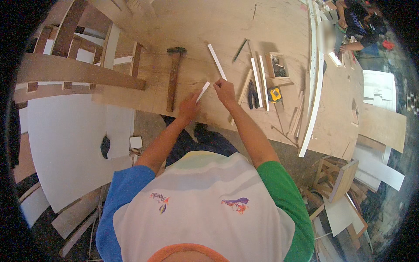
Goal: The person aligns wooden pieces to form a rack, taps joints into place with a hammer, and picks up wooden slats and nails from a workbench.
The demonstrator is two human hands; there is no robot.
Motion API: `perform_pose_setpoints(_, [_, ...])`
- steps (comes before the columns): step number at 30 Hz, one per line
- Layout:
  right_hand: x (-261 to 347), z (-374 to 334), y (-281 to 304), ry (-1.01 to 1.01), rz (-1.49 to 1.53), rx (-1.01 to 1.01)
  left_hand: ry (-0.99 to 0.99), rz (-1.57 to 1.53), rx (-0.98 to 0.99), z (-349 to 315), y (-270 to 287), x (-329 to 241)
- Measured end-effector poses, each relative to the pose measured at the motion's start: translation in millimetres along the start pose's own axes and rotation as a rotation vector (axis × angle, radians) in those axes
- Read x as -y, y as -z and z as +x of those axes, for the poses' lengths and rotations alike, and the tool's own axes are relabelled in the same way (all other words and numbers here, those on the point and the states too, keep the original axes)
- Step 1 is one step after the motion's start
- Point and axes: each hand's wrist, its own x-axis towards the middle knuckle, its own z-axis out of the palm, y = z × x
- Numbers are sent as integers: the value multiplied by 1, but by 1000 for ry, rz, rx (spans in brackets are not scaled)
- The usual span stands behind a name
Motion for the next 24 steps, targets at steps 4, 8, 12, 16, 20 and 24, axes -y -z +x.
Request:
perform_pose_setpoints(4, [1, 2, -6, 8, 49, 18, -15, 64, 64, 6, 11, -9])
perform_pose_setpoints(8, [4, 5, -11, 46, 46, 5, -8, 49, 53, 9, 11, -12])
perform_pose_setpoints(12, [0, 10, -16, 83, 9, 2, -62, 5, -4, 11, 5, -9])
perform_pose_setpoints(16, [-3, 15, -18, 115, -23, -2, -89, -1, -43, 13, 5, -9])
perform_pose_setpoints(20, [-2, 17, -21, 110, -14, 8, -62, -10, -8, 18, 14, -15])
perform_pose_setpoints(24, [-2, 19, -23, 113, -28, 24, -79, -18, -45, 24, 6, -11])
